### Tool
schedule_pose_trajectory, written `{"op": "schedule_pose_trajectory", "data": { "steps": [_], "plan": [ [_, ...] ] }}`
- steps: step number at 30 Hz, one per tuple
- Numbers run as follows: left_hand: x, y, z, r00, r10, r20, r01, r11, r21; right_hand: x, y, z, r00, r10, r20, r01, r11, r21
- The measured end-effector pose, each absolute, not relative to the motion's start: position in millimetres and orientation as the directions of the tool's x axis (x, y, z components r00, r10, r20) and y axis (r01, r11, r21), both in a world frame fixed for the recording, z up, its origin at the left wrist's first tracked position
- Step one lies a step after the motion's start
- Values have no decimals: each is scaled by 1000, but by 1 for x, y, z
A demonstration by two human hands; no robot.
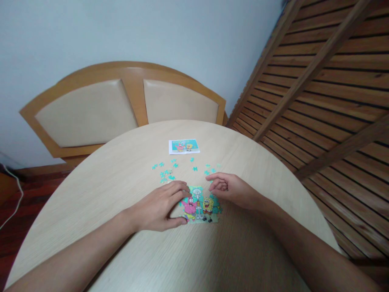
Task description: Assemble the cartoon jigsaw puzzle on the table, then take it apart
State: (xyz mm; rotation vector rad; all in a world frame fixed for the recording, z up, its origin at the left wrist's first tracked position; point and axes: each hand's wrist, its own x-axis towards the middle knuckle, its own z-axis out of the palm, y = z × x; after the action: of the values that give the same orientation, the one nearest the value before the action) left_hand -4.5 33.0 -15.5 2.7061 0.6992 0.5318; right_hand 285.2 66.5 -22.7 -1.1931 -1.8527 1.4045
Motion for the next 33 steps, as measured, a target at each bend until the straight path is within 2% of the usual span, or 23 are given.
{"op": "schedule_pose_trajectory", "data": {
  "steps": [14,20,33],
  "plan": [
    [-5,33,-16,809,541,232,443,-819,366,279,65,-20,-418,902,-110,317,32,-948],
    [-6,37,-20,771,570,285,422,-792,441,273,65,-23,-410,907,-92,298,38,-954],
    [-9,44,-23,674,653,345,498,-747,441,264,61,-28,-332,942,-39,231,41,-972]
  ]
}}
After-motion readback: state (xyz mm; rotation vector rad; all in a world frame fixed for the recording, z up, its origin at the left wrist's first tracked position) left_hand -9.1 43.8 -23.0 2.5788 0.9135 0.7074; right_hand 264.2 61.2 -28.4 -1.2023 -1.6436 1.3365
